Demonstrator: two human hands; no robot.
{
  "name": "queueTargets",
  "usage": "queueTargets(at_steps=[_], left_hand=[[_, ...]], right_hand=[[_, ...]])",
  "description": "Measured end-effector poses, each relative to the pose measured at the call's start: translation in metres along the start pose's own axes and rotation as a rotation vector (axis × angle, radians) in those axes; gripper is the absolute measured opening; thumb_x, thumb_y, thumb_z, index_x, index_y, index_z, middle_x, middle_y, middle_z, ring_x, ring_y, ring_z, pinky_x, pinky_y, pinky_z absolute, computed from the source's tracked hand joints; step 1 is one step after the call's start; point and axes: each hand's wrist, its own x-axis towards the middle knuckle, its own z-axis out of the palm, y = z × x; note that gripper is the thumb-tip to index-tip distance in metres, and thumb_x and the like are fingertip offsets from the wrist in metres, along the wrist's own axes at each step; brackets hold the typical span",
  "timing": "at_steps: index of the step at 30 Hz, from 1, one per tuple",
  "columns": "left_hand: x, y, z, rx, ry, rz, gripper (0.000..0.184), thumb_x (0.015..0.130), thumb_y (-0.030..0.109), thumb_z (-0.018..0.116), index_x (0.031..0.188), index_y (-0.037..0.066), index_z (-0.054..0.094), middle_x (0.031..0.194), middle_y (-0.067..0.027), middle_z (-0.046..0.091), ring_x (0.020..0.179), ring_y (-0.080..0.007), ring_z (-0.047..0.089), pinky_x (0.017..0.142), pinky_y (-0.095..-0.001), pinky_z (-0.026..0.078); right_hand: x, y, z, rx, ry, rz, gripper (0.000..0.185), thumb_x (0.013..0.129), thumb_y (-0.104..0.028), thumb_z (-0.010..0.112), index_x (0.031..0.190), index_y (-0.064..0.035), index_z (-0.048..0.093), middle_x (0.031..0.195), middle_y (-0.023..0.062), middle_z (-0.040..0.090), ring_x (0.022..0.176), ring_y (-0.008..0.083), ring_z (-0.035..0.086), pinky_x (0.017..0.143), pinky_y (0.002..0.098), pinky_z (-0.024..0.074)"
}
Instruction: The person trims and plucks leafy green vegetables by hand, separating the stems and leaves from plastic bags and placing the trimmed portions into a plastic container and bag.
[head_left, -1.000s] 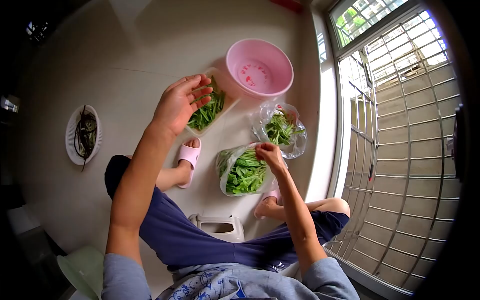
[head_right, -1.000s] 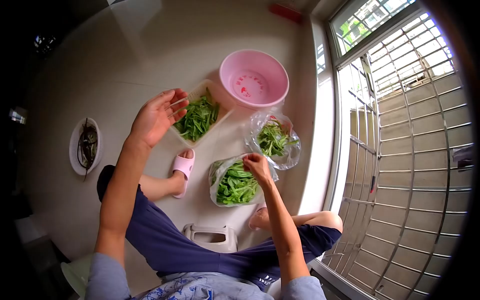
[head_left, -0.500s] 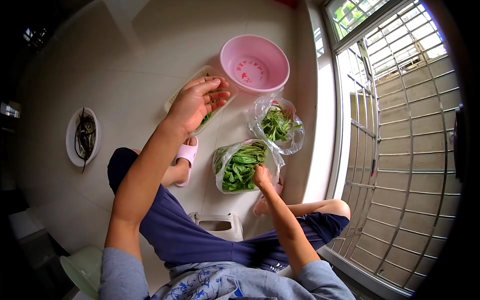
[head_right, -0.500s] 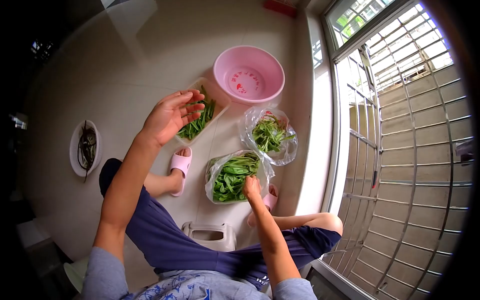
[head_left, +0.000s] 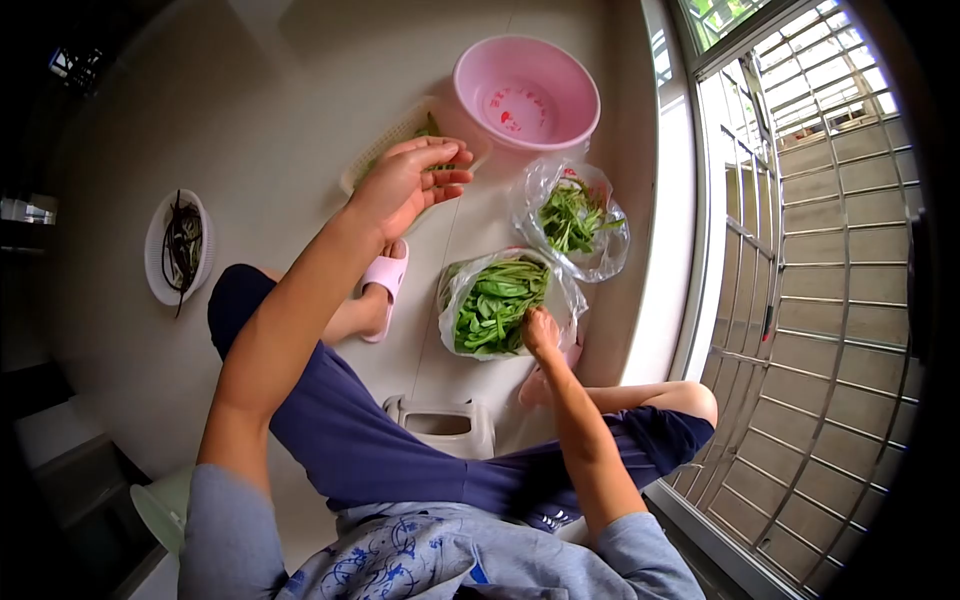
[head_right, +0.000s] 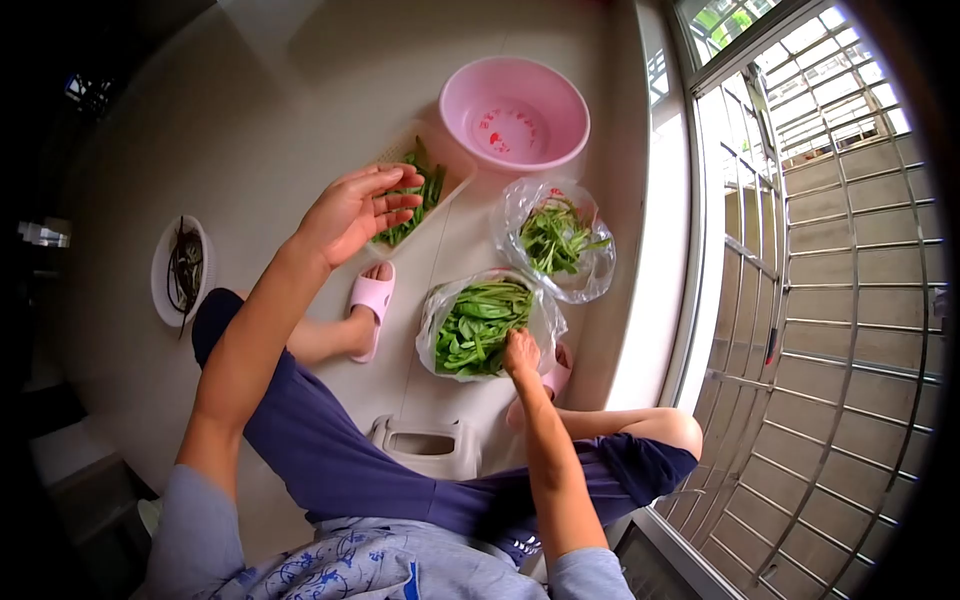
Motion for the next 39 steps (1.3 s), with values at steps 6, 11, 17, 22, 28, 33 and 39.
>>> queueTargets(at_steps=[6,11,17,22,28,33,39], left_hand=[[0.0,-0.01,0.02,0.123,-0.131,-0.05,0.018,0.079,0.014,0.048,0.093,0.002,0.049,0.09,-0.0068,0.053,0.078,-0.0144,0.051,0.069,-0.0253,0.042],[0.002,-0.019,0.039,0.487,-0.311,-0.034,0.018,0.076,0.016,0.052,0.089,0.003,0.051,0.084,-0.0039,0.053,0.075,-0.0102,0.051,0.068,-0.0215,0.041],[0.001,-0.051,0.049,0.97,-0.585,0.036,0.03,0.069,0.014,0.061,0.093,0.0,0.051,0.086,-0.0052,0.053,0.076,-0.0112,0.049,0.07,-0.0235,0.041],[-0.002,-0.062,0.059,0.846,-0.647,-0.199,0.029,0.066,0.011,0.064,0.089,-0.003,0.053,0.079,-0.0062,0.058,0.072,-0.0094,0.054,0.068,-0.0215,0.042],[0.005,-0.07,0.058,0.695,-0.61,-0.345,0.028,0.065,0.008,0.064,0.087,-0.002,0.053,0.074,-0.005,0.058,0.065,-0.0086,0.054,0.058,-0.0194,0.043],[0.004,-0.078,0.057,0.535,-0.496,-0.438,0.029,0.064,0.01,0.064,0.088,0.0,0.05,0.074,-0.0058,0.056,0.064,-0.0103,0.054,0.058,-0.0205,0.044],[0.009,-0.077,0.058,0.287,-0.356,-0.557,0.026,0.066,0.004,0.061,0.089,0.001,0.048,0.073,-0.0053,0.054,0.062,-0.0118,0.054,0.059,-0.0208,0.045]], right_hand=[[0.016,-0.042,-0.078,0.24,-0.02,-0.222,0.009,0.064,-0.008,0.056,0.07,-0.0017,0.055,0.066,0.0142,0.057,0.06,0.0265,0.056,0.055,0.0329,0.0434],[0.001,-0.102,-0.177,0.331,-0.082,-0.396,0.008,0.064,-0.006,0.054,0.07,0.0001,0.055,0.064,0.0145,0.056,0.059,0.0256,0.054,0.057,0.0315,0.0424],[-0.023,-0.124,-0.244,0.44,-0.167,-0.379,0.011,0.067,-0.005,0.057,0.077,0.0004,0.058,0.064,0.0094,0.057,0.059,0.0137,0.055,0.055,0.0243,0.044],[-0.018,-0.119,-0.241,0.63,-0.362,-0.27,0.012,0.07,-0.006,0.057,0.076,0.0044,0.058,0.061,0.0061,0.056,0.054,0.0077,0.052,0.05,0.0207,0.0438],[-0.014,-0.113,-0.24,0.723,-0.437,-0.241,0.011,0.07,-0.009,0.058,0.071,0.0017,0.058,0.057,0.0041,0.055,0.051,0.007,0.05,0.047,0.0193,0.0406],[-0.013,-0.113,-0.242,0.874,-0.478,-0.126,0.016,0.074,-0.013,0.056,0.075,0.0029,0.057,0.061,0.0041,0.055,0.053,0.008,0.051,0.049,0.0197,0.0421],[-0.007,-0.099,-0.241,1.139,-0.358,0.009,0.019,0.075,-0.011,0.054,0.086,0.0037,0.056,0.069,0.0065,0.058,0.063,0.0102,0.055,0.058,0.0206,0.045]])
